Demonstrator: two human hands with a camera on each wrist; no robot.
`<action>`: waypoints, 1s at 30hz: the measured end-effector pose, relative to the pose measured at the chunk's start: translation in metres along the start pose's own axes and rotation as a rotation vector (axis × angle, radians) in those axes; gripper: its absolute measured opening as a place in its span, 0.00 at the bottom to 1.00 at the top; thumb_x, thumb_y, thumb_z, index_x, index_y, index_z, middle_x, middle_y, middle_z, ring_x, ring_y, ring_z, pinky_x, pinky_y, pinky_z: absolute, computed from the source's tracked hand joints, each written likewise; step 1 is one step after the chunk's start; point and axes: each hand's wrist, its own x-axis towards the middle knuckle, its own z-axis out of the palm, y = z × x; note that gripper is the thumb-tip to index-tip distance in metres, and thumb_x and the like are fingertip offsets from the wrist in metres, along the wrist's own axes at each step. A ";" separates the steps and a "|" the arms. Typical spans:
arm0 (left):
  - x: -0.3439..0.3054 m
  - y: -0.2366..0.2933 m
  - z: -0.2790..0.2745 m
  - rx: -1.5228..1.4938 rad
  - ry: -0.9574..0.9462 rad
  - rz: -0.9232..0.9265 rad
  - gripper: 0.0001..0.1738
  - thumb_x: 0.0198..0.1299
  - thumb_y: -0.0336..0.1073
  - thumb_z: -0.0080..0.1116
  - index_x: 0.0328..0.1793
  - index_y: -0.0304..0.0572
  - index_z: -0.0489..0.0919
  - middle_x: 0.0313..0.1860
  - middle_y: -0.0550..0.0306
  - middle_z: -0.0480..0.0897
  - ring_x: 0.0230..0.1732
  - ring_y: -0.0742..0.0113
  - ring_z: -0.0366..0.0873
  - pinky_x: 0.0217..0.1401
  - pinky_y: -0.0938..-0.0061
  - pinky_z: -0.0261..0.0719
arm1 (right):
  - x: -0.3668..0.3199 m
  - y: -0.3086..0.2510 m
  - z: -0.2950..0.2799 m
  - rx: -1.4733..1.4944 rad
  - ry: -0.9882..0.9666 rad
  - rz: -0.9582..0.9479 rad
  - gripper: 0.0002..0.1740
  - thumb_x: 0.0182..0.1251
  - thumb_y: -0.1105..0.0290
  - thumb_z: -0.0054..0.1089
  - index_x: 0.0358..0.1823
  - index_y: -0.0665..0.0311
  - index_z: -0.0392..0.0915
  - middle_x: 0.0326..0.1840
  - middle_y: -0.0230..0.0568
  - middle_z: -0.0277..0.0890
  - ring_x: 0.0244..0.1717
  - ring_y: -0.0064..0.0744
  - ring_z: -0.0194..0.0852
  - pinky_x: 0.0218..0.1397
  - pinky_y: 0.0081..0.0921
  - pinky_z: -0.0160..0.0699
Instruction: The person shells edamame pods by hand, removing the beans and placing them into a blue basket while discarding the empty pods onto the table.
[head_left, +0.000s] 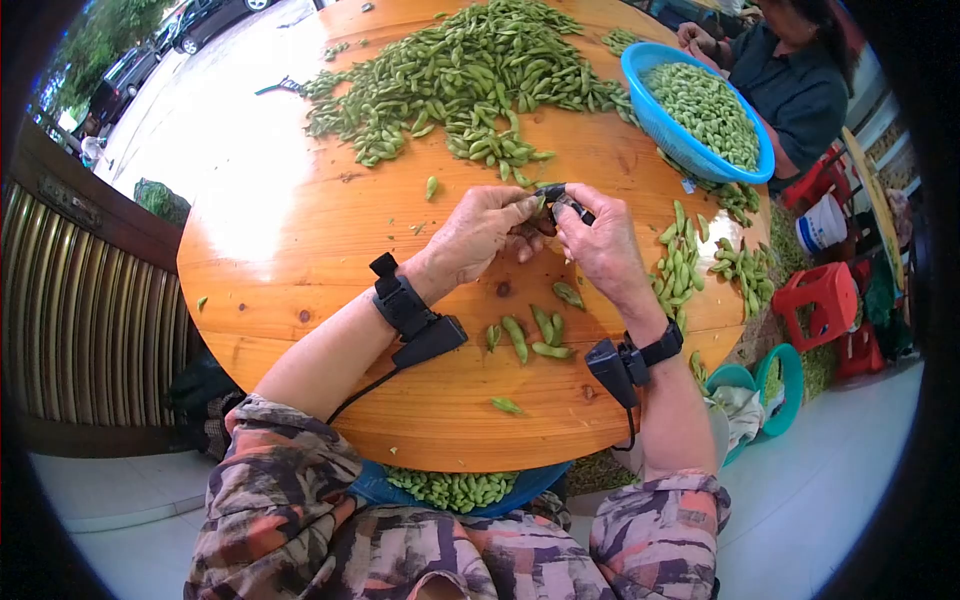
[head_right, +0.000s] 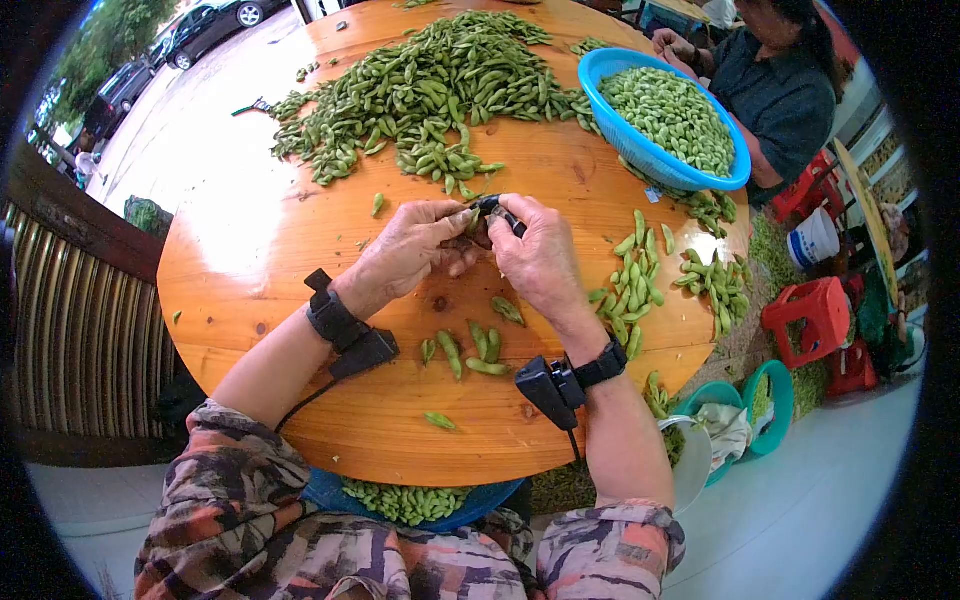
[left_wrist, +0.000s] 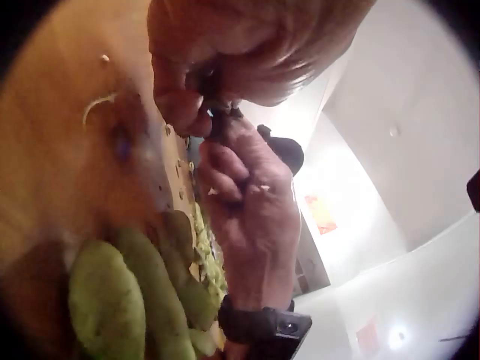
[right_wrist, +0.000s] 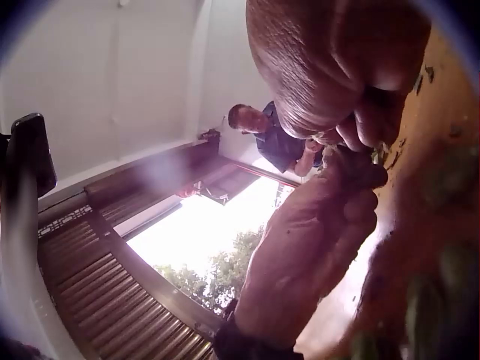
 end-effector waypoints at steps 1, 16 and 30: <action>0.001 -0.001 0.001 -0.058 0.009 -0.010 0.11 0.71 0.35 0.47 0.43 0.34 0.76 0.29 0.61 0.78 0.25 0.77 0.74 0.24 0.82 0.71 | 0.001 0.001 -0.001 -0.051 0.019 -0.015 0.08 0.61 0.76 0.55 0.39 0.73 0.77 0.27 0.40 0.73 0.25 0.24 0.71 0.29 0.25 0.71; 0.007 0.006 0.000 0.107 0.001 -0.066 0.11 0.66 0.30 0.48 0.50 0.32 0.77 0.34 0.62 0.78 0.28 0.79 0.70 0.26 0.85 0.68 | 0.007 -0.018 -0.055 -0.052 0.010 0.053 0.08 0.64 0.73 0.55 0.41 0.67 0.80 0.18 0.27 0.68 0.17 0.15 0.63 0.19 0.19 0.60; 0.061 0.013 -0.007 1.267 0.130 0.405 0.10 0.49 0.32 0.63 0.36 0.35 0.83 0.29 0.50 0.81 0.28 0.57 0.77 0.34 0.67 0.75 | 0.012 -0.003 -0.059 -0.324 -0.116 0.069 0.12 0.64 0.70 0.50 0.38 0.71 0.80 0.17 0.29 0.67 0.19 0.16 0.62 0.22 0.22 0.62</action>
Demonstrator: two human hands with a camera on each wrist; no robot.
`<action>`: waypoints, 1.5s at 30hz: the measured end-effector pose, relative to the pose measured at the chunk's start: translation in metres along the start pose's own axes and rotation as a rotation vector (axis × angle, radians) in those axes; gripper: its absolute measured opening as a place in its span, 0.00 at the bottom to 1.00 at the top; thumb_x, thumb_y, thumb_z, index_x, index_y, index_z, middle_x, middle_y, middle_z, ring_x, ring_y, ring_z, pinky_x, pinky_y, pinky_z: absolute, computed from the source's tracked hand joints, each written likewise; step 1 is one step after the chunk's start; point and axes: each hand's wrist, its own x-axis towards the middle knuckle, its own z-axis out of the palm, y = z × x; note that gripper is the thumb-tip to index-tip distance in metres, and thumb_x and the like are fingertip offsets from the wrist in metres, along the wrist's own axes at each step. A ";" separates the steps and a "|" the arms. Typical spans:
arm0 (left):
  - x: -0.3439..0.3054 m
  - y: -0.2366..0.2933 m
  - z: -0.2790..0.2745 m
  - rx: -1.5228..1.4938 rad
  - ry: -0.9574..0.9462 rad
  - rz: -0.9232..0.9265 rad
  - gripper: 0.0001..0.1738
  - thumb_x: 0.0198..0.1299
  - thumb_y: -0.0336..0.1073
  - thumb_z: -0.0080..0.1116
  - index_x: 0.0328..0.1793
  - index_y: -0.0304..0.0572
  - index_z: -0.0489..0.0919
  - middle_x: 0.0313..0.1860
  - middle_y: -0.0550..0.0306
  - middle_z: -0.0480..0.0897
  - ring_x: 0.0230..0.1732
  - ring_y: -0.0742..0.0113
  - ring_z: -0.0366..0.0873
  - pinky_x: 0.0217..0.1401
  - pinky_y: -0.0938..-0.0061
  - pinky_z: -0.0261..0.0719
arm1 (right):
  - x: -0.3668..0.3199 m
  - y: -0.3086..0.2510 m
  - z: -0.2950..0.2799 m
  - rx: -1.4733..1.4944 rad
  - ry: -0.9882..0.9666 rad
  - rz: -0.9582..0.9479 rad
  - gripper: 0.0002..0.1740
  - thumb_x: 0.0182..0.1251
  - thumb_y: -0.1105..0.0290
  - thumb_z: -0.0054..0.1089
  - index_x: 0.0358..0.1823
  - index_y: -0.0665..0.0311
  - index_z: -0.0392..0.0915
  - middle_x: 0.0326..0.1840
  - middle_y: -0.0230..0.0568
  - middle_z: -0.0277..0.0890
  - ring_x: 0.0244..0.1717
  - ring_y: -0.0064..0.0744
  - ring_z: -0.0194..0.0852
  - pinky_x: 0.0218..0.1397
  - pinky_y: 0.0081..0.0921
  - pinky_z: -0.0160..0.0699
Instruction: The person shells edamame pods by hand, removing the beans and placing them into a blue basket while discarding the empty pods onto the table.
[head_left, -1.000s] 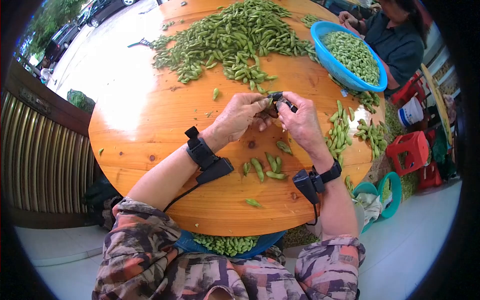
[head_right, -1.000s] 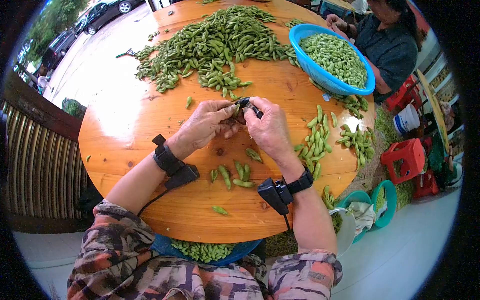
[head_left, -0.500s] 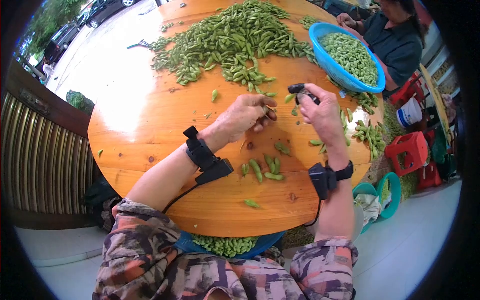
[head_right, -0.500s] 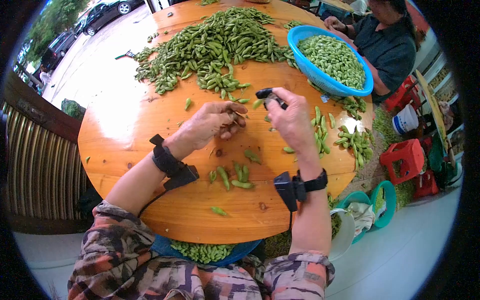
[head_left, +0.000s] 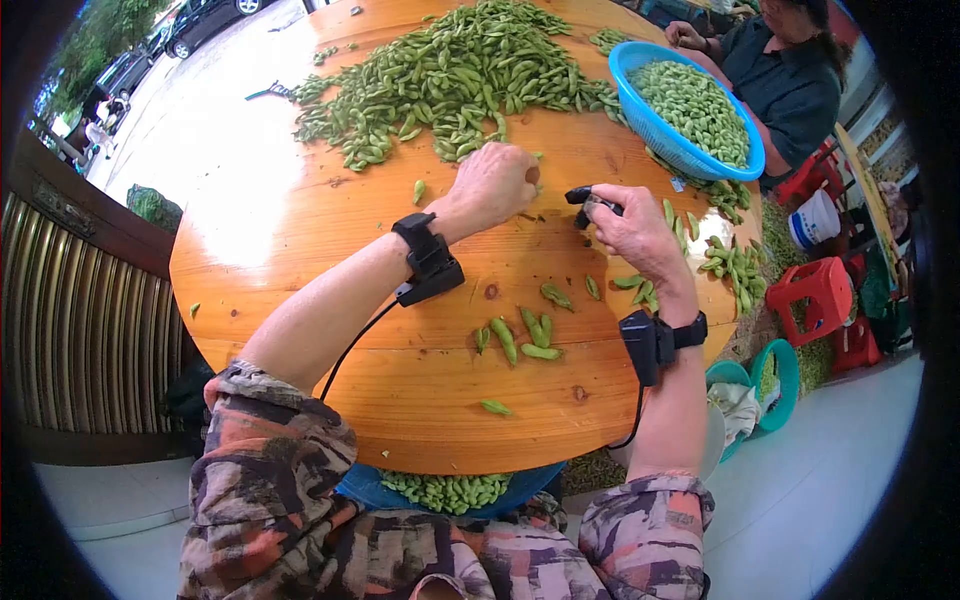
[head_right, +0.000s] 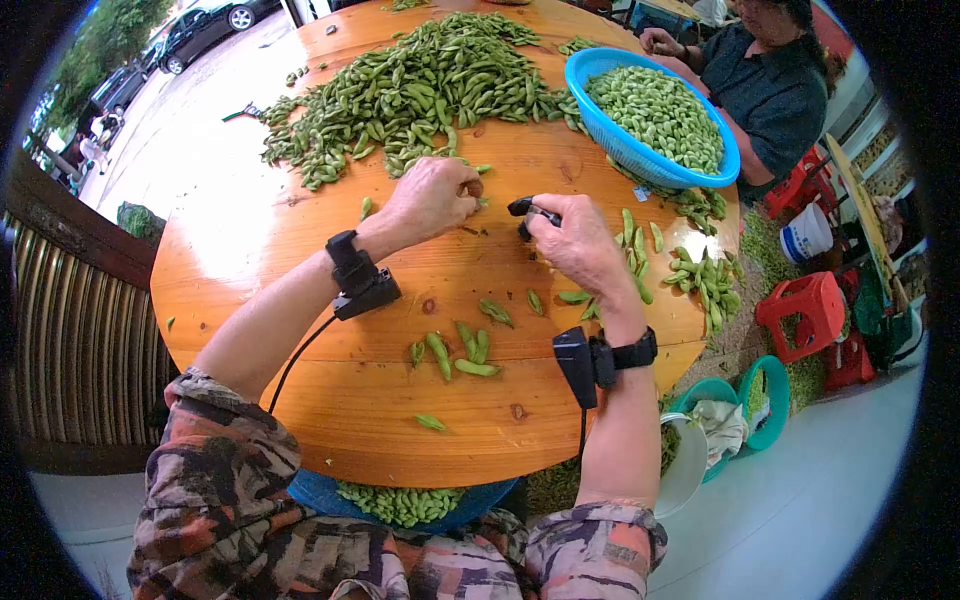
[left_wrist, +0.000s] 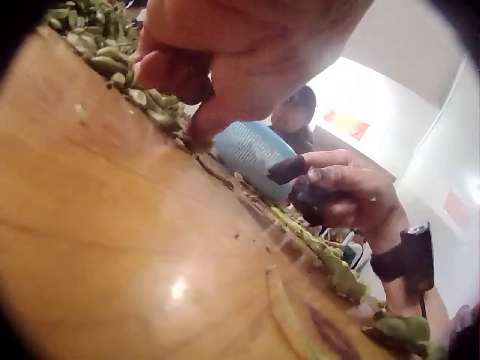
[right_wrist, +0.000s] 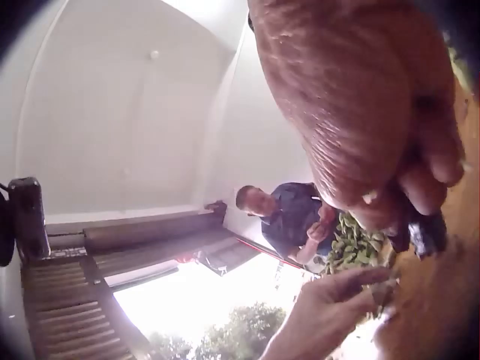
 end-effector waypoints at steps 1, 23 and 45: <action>-0.003 0.003 -0.002 -0.125 0.011 0.012 0.09 0.50 0.32 0.63 0.35 0.34 0.82 0.28 0.52 0.80 0.26 0.61 0.76 0.32 0.69 0.75 | 0.001 0.000 0.004 0.000 0.001 -0.001 0.12 0.64 0.70 0.50 0.38 0.71 0.80 0.17 0.29 0.67 0.19 0.16 0.62 0.22 0.22 0.62; -0.058 0.010 -0.002 -1.504 -0.067 -0.491 0.05 0.66 0.32 0.55 0.41 0.39 0.75 0.33 0.64 0.75 0.27 0.80 0.69 0.27 0.84 0.69 | -0.006 -0.017 0.052 0.660 0.000 -0.004 0.10 0.67 0.72 0.54 0.42 0.70 0.80 0.23 0.25 0.70 0.20 0.11 0.60 0.20 0.13 0.62; -0.064 0.011 -0.007 -1.422 -0.056 -0.494 0.07 0.62 0.32 0.61 0.33 0.39 0.77 0.25 0.64 0.74 0.21 0.80 0.65 0.19 0.85 0.57 | -0.008 -0.019 0.042 0.759 -0.221 0.000 0.14 0.69 0.76 0.50 0.53 0.73 0.75 0.25 0.24 0.63 0.21 0.11 0.55 0.20 0.11 0.56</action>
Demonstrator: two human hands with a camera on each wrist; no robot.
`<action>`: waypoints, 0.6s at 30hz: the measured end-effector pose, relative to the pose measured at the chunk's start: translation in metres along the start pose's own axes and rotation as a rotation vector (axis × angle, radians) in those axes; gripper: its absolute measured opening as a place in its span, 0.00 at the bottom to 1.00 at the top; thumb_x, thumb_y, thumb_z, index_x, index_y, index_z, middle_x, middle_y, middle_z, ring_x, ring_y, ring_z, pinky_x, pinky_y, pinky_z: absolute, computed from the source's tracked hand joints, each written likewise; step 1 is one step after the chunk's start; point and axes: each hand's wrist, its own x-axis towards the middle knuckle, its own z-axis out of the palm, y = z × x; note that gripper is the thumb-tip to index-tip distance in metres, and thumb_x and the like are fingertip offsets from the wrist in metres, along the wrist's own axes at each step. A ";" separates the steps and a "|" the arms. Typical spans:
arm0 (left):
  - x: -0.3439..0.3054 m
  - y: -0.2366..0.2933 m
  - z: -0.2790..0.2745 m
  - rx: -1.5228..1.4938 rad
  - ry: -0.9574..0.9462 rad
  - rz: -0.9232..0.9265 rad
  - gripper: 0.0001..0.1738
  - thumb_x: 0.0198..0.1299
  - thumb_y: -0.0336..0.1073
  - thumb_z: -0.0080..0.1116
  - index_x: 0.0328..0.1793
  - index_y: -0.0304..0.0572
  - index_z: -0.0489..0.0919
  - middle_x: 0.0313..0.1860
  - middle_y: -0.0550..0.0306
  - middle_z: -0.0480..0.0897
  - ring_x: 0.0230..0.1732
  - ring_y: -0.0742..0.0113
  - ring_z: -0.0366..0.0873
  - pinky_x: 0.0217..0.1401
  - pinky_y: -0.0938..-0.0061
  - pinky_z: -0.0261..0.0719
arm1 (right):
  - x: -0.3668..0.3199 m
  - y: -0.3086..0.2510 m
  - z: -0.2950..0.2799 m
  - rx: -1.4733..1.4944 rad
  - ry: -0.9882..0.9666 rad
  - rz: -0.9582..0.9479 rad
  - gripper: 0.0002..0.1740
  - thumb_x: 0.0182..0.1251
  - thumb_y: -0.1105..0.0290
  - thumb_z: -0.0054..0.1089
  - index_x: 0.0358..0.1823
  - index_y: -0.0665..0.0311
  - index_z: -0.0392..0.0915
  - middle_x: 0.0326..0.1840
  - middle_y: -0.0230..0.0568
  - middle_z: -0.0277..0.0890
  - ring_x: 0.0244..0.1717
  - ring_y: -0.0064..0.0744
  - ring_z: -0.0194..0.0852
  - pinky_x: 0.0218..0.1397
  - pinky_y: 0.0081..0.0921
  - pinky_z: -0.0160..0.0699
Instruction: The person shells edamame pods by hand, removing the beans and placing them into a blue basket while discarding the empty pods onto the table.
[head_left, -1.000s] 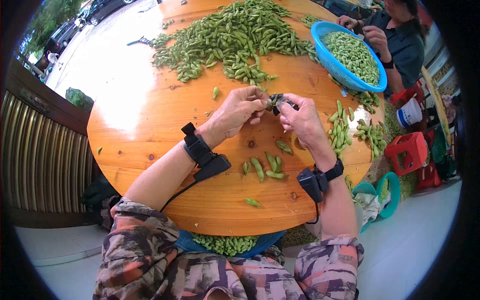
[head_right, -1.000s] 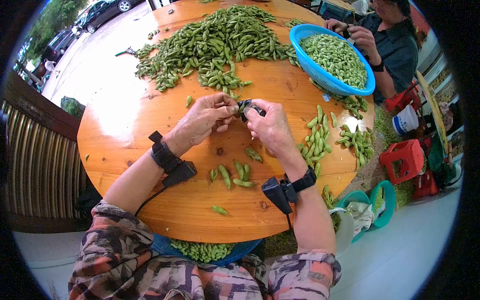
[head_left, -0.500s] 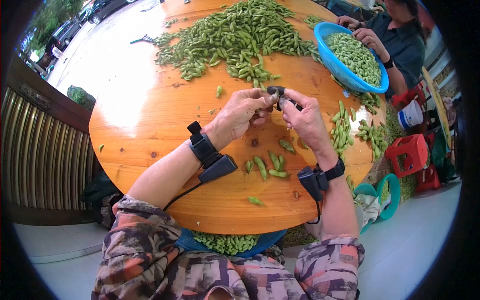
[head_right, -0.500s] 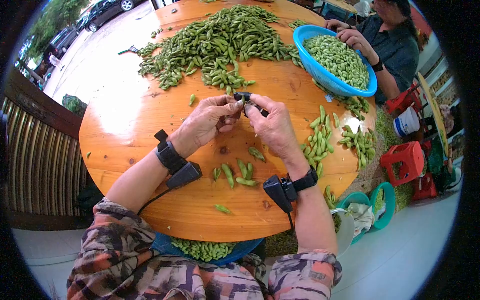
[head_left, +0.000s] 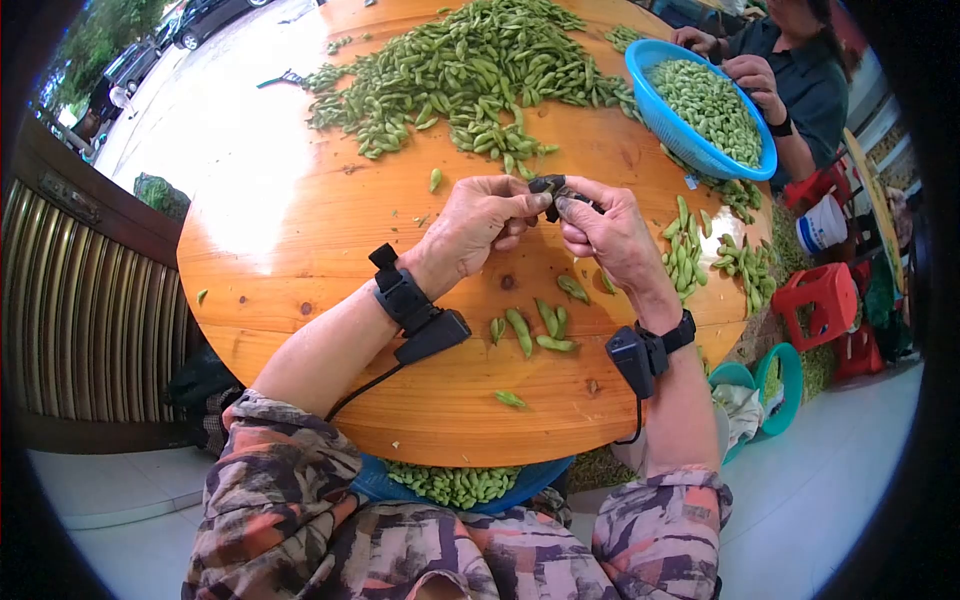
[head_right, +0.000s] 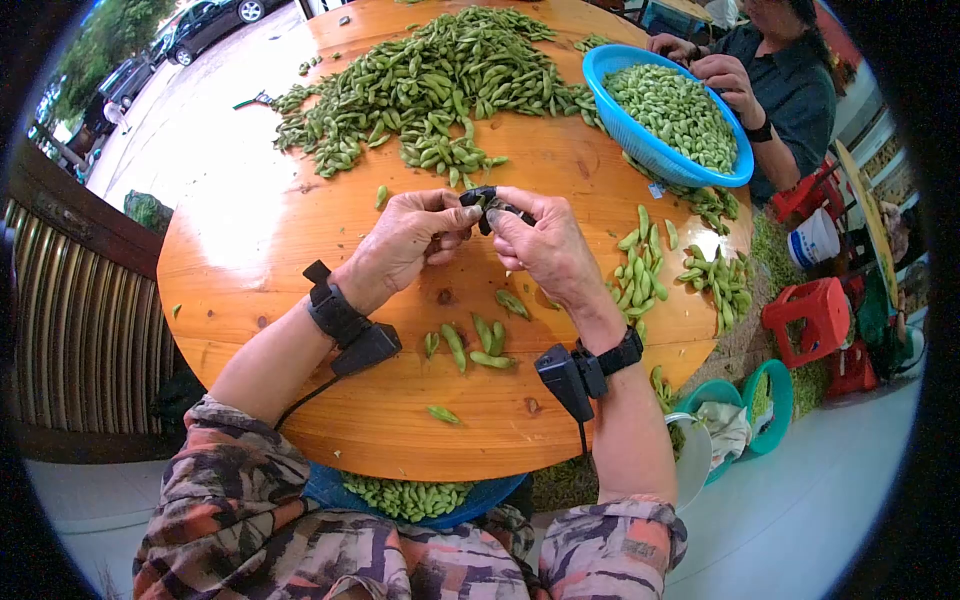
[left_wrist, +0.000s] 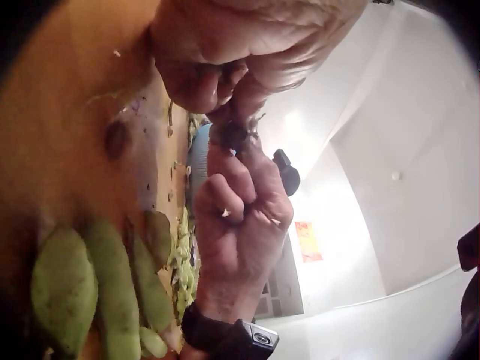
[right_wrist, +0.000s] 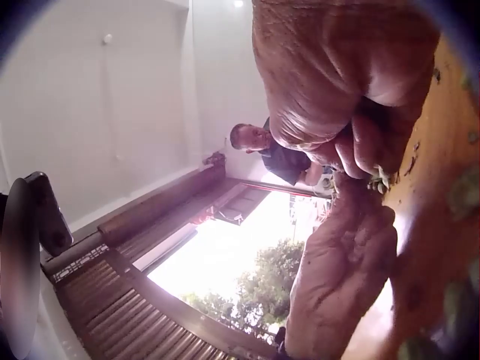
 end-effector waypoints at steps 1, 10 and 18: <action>-0.001 0.000 0.001 -0.034 -0.012 -0.010 0.06 0.62 0.33 0.60 0.34 0.40 0.77 0.26 0.65 0.74 0.21 0.80 0.65 0.19 0.84 0.58 | 0.000 0.000 0.000 0.006 0.003 -0.011 0.14 0.69 0.76 0.51 0.53 0.73 0.75 0.25 0.24 0.63 0.21 0.10 0.55 0.20 0.11 0.55; -0.002 -0.012 0.005 -0.350 -0.111 -0.064 0.07 0.65 0.37 0.57 0.39 0.42 0.76 0.26 0.67 0.72 0.22 0.80 0.64 0.21 0.84 0.62 | 0.002 0.003 -0.007 0.222 -0.080 -0.015 0.13 0.70 0.76 0.49 0.51 0.73 0.75 0.23 0.23 0.62 0.20 0.09 0.53 0.19 0.10 0.52; -0.001 0.006 0.007 0.858 0.068 0.149 0.13 0.68 0.41 0.53 0.37 0.37 0.76 0.21 0.65 0.74 0.18 0.77 0.66 0.21 0.79 0.65 | 0.001 0.003 0.002 -0.057 0.055 0.023 0.10 0.68 0.75 0.48 0.44 0.71 0.78 0.22 0.23 0.65 0.20 0.10 0.57 0.20 0.11 0.58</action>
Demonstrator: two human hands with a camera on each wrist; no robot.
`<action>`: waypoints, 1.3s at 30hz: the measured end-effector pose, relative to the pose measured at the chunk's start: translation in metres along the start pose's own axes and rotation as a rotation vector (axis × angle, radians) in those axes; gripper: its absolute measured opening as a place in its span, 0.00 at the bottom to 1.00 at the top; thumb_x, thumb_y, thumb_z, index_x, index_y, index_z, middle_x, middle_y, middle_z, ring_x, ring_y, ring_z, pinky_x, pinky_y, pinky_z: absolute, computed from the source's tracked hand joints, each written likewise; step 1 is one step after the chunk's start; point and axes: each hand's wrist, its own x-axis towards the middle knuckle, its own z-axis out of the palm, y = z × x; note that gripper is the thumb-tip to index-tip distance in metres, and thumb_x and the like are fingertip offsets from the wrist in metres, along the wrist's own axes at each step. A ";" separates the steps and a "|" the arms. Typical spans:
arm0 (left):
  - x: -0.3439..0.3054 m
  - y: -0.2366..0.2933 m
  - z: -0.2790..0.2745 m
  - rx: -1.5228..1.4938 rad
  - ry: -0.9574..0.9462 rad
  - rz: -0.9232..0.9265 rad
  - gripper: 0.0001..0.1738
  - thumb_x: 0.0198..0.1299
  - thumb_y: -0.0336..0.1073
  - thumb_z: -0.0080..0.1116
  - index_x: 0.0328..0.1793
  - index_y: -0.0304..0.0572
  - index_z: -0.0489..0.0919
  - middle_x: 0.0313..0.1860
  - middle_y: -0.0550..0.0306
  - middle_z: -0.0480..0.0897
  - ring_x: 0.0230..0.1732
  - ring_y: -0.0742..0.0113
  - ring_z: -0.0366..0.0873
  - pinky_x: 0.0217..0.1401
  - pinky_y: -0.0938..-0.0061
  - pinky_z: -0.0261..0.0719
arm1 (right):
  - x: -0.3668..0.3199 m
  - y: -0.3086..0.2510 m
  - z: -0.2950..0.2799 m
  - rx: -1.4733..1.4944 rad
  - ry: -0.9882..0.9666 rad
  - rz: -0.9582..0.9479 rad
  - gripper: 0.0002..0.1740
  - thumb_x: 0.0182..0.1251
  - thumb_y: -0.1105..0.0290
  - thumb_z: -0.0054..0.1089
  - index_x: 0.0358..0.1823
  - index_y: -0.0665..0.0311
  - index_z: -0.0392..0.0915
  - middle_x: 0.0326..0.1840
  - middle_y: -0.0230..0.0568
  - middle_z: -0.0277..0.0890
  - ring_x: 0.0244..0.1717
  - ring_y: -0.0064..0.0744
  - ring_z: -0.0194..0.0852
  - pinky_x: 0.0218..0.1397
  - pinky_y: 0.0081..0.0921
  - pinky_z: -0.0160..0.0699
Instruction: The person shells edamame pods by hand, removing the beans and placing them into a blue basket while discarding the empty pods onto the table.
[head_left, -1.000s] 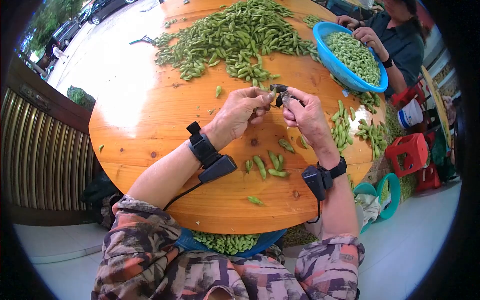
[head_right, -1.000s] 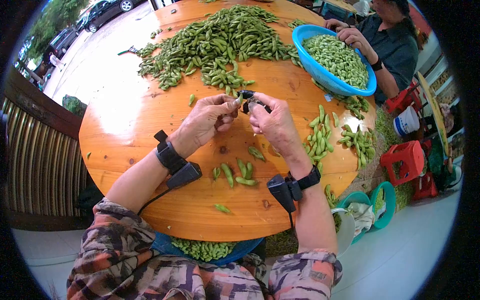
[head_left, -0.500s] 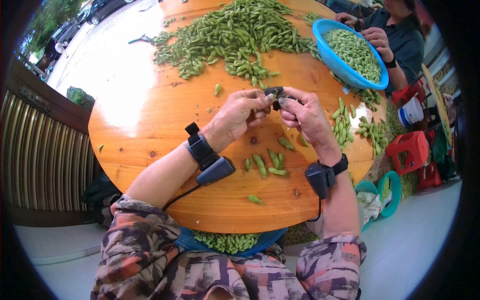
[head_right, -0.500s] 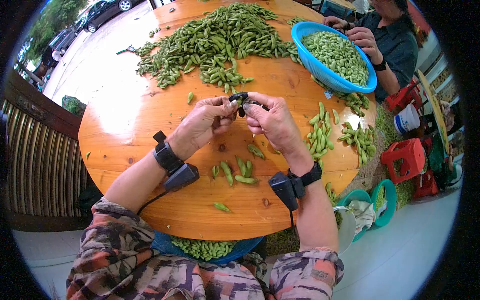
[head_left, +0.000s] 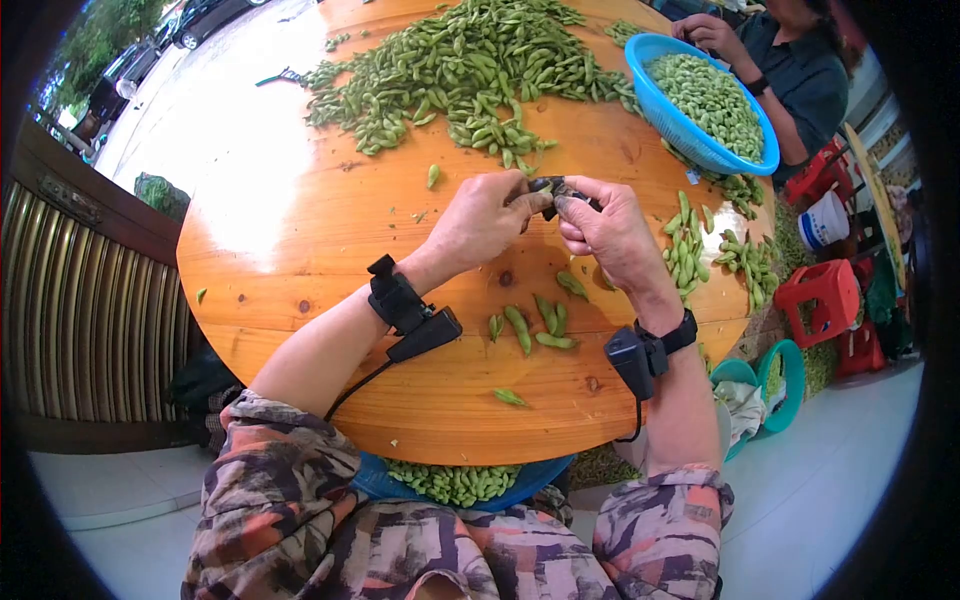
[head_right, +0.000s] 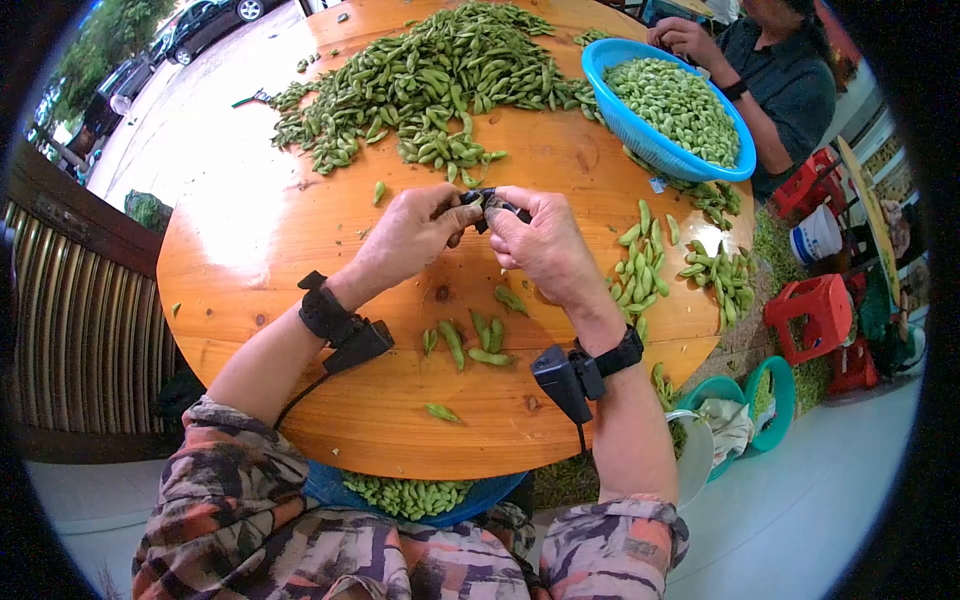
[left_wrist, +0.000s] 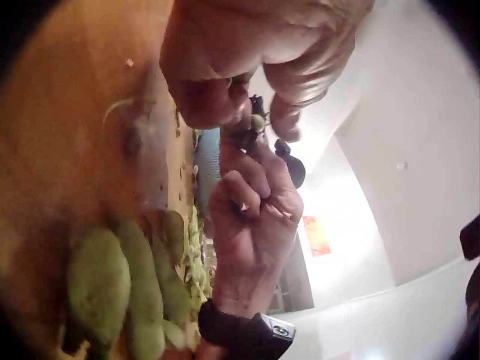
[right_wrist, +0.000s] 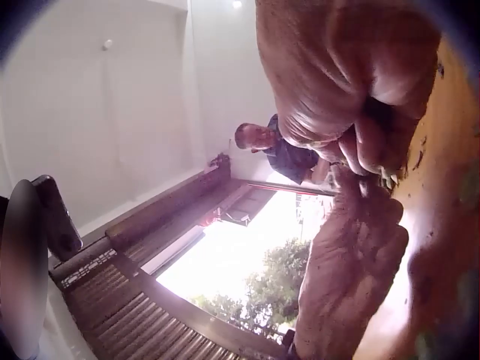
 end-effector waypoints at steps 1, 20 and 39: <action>-0.002 0.003 0.000 0.152 0.025 0.097 0.14 0.69 0.40 0.51 0.37 0.35 0.75 0.21 0.63 0.75 0.19 0.75 0.69 0.22 0.76 0.67 | 0.000 0.002 0.001 -0.063 0.035 -0.013 0.10 0.68 0.74 0.49 0.43 0.70 0.78 0.22 0.24 0.66 0.20 0.10 0.59 0.20 0.11 0.60; 0.007 0.004 -0.013 -0.434 -0.036 -0.110 0.10 0.64 0.30 0.45 0.41 0.30 0.76 0.23 0.67 0.67 0.23 0.80 0.61 0.21 0.83 0.59 | -0.011 -0.030 -0.019 -0.454 0.126 -0.050 0.09 0.61 0.73 0.54 0.38 0.70 0.81 0.22 0.34 0.75 0.17 0.21 0.67 0.20 0.22 0.64; 0.040 -0.002 -0.025 0.016 0.000 0.065 0.07 0.58 0.35 0.62 0.37 0.40 0.80 0.25 0.59 0.77 0.24 0.74 0.72 0.25 0.79 0.70 | 0.001 -0.009 -0.026 -0.363 0.167 -0.051 0.15 0.65 0.72 0.49 0.47 0.72 0.79 0.19 0.26 0.67 0.18 0.13 0.60 0.20 0.17 0.62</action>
